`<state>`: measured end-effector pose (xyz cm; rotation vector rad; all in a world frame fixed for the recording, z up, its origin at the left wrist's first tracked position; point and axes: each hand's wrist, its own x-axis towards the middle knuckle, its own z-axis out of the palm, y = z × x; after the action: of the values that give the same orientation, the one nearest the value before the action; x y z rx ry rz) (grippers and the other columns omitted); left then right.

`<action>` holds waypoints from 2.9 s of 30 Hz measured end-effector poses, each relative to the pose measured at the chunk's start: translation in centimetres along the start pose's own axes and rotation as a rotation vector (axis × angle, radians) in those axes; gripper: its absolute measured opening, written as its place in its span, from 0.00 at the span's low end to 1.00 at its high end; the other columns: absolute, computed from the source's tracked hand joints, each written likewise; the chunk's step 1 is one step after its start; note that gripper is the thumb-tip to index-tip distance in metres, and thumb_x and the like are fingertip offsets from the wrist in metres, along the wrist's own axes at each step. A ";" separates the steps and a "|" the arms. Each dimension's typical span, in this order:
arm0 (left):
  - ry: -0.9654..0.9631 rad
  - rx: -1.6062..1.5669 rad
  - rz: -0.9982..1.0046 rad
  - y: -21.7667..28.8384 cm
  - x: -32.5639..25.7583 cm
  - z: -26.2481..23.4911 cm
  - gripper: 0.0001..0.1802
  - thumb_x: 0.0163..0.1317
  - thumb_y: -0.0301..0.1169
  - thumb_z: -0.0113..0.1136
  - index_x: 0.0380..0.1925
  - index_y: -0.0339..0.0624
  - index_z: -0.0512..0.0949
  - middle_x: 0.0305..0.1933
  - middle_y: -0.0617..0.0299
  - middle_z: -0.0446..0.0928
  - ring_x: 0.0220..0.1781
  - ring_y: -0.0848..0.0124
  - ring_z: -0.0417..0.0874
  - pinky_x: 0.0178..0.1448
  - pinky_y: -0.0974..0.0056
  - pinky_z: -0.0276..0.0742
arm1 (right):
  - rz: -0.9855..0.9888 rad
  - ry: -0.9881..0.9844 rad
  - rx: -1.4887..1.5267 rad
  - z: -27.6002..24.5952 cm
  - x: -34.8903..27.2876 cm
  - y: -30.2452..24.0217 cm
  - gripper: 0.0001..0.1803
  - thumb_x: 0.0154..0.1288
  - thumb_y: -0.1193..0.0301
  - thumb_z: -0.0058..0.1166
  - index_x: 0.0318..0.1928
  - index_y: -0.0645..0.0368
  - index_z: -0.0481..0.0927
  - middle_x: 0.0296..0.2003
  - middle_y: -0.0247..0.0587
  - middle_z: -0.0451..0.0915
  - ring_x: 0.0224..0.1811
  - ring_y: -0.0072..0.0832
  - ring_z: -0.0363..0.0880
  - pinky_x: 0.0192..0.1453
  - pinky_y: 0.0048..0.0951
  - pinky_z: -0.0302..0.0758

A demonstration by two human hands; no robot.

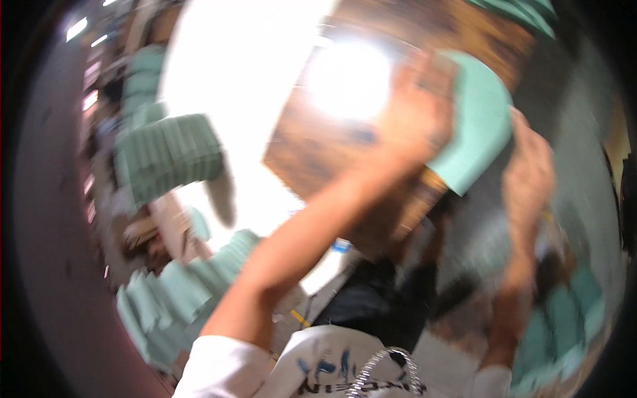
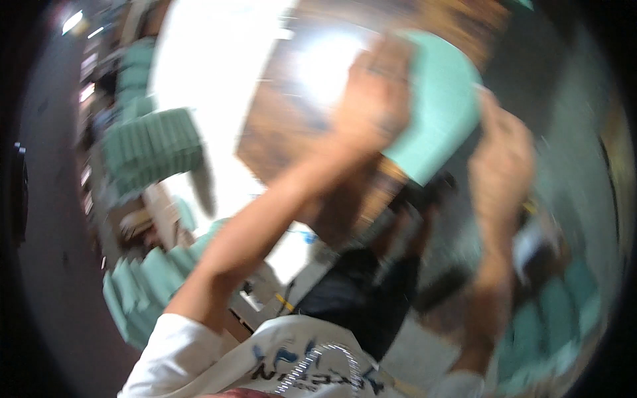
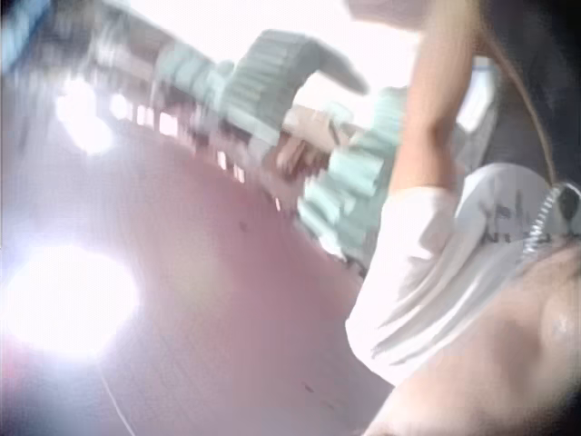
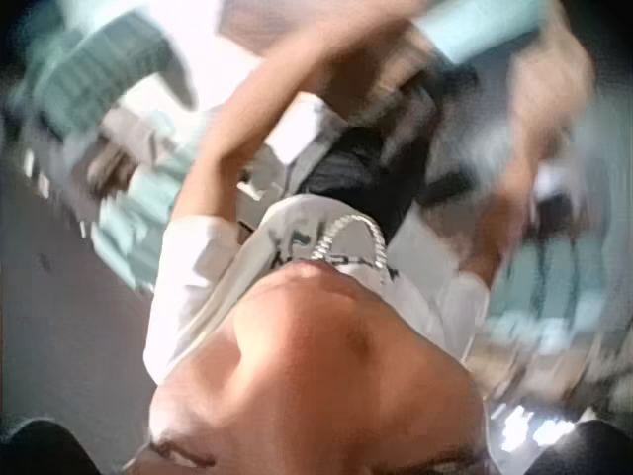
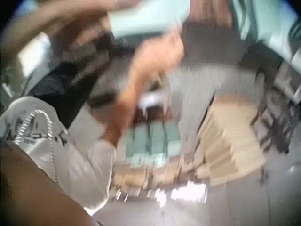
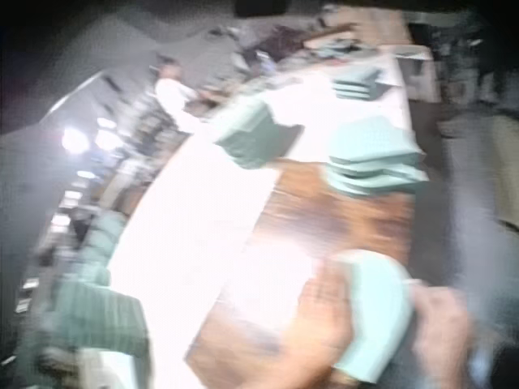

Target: Trimming the edges of green foam chair seat components using a yellow utility knife on a wooden workbench.

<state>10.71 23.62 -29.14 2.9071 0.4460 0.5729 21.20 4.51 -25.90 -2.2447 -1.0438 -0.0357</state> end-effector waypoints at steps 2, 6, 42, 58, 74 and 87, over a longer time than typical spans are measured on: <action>0.018 -0.044 -0.093 1.4 0.0 0.2 0.30 0.60 0.29 0.57 0.65 0.36 0.75 0.68 0.43 0.75 0.76 0.46 0.69 0.78 0.44 0.63 | -0.179 -0.017 -0.001 0.5 0.5 3.2 0.34 0.64 0.87 0.46 0.68 0.48 0.80 0.51 0.45 0.82 0.52 0.43 0.81 0.59 0.43 0.77; -0.026 -0.294 -0.193 2.7 0.1 -1.3 0.29 0.72 0.36 0.50 0.70 0.33 0.69 0.74 0.35 0.65 0.78 0.41 0.63 0.83 0.41 0.52 | -0.265 -0.143 -0.149 0.3 -6.3 2.0 0.28 0.71 0.78 0.43 0.69 0.52 0.78 0.50 0.49 0.80 0.52 0.52 0.77 0.58 0.49 0.73; 0.058 -0.029 -0.045 0.0 0.4 -1.7 0.25 0.75 0.40 0.54 0.69 0.44 0.73 0.71 0.45 0.72 0.68 0.50 0.76 0.74 0.45 0.66 | -0.364 -0.186 0.470 2.5 -11.5 -3.9 0.17 0.63 0.76 0.66 0.52 0.49 0.91 0.37 0.37 0.84 0.42 0.30 0.83 0.46 0.32 0.80; -0.240 -0.035 -0.712 4.0 -0.5 -4.2 0.41 0.73 0.56 0.55 0.72 0.32 0.66 0.59 0.30 0.68 0.66 0.40 0.68 0.66 0.31 0.69 | 0.310 -0.164 0.794 0.2 -10.9 -3.7 0.20 0.75 0.82 0.50 0.65 0.64 0.77 0.45 0.51 0.88 0.46 0.35 0.91 0.51 0.34 0.85; -0.092 -0.328 -0.511 -2.8 -0.5 -7.4 0.35 0.68 0.56 0.64 0.66 0.45 0.78 0.71 0.38 0.69 0.65 0.50 0.78 0.61 0.43 0.83 | 0.635 -0.233 1.246 0.1 -5.5 -4.7 0.17 0.81 0.74 0.48 0.65 0.65 0.69 0.40 0.45 0.83 0.36 0.26 0.85 0.42 0.28 0.84; -0.114 0.173 -0.867 -12.2 -0.9 -4.8 0.40 0.71 0.64 0.51 0.69 0.44 0.74 0.70 0.25 0.64 0.76 0.33 0.60 0.74 0.28 0.54 | 0.639 -0.302 1.143 1.5 -7.3 -4.7 0.15 0.82 0.74 0.46 0.63 0.66 0.70 0.44 0.44 0.83 0.42 0.26 0.87 0.43 0.26 0.81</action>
<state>4.85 35.24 -27.50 2.4854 1.6569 0.2283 12.65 2.66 -26.57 -1.3980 -0.2518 0.9444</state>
